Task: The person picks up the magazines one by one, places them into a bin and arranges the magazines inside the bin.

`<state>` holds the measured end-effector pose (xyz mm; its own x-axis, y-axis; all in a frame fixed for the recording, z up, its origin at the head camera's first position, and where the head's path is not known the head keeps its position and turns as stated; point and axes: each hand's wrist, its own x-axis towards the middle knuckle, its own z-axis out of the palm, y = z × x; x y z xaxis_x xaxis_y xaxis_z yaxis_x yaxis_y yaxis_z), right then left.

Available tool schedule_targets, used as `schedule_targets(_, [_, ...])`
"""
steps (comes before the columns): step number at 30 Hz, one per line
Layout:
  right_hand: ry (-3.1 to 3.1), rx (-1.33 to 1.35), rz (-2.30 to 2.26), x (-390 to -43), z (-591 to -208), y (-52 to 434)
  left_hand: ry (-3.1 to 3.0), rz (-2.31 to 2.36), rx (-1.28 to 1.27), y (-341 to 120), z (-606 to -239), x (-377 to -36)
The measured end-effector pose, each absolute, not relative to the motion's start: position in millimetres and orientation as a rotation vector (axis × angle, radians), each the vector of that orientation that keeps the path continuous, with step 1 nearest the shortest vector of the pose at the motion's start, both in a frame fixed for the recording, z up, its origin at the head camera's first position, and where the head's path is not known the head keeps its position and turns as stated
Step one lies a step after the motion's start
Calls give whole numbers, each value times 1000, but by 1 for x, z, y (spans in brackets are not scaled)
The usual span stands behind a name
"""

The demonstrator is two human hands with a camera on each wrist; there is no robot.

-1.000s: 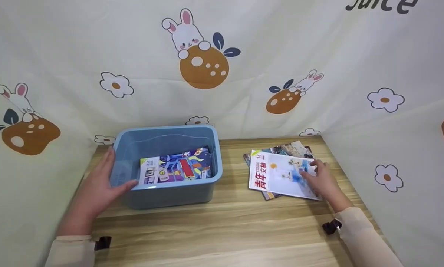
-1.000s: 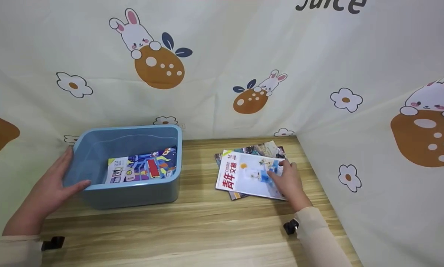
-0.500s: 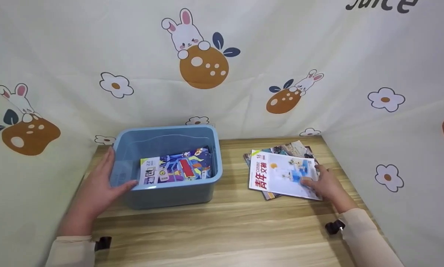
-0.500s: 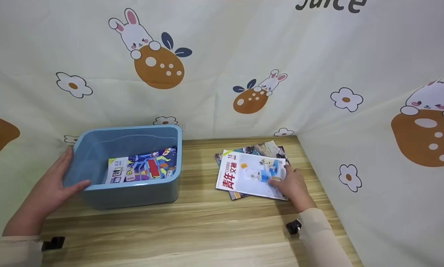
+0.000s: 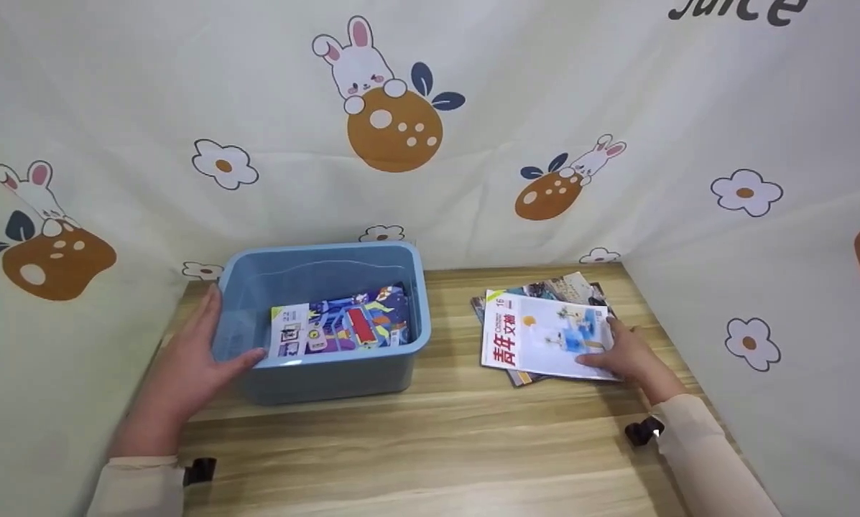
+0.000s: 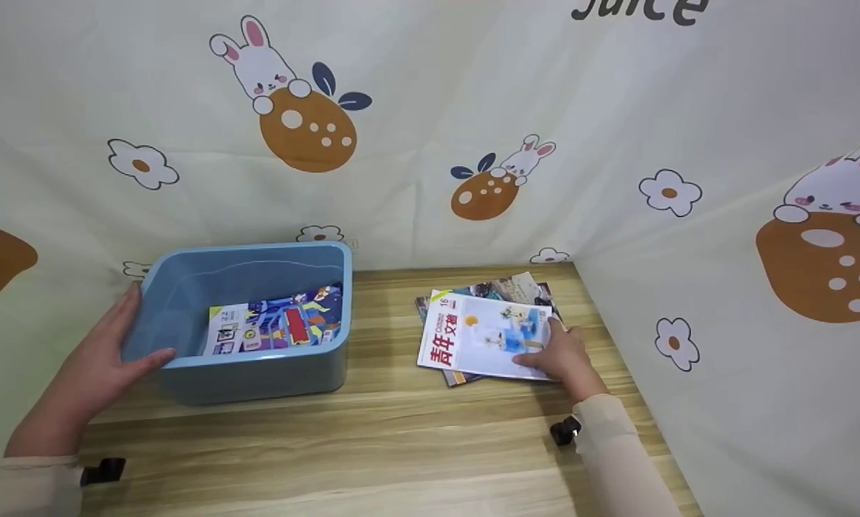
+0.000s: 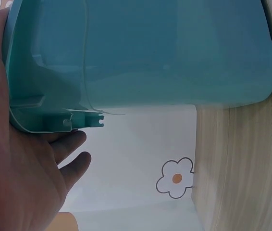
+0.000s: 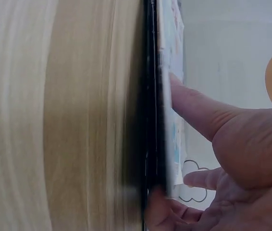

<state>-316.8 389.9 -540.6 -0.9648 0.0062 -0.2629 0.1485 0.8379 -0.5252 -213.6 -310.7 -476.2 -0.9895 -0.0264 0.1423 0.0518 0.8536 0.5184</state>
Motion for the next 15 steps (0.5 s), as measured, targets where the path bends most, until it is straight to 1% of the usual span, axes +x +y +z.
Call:
schedule_targets(9, [2693,119,-901,-325,-541,391,-2879,-838,-23,-310,-474,-212])
schedule_targets(15, [2608,129,-1058,-330,-544,395,-2875,-845,-20,-310,-476,-212])
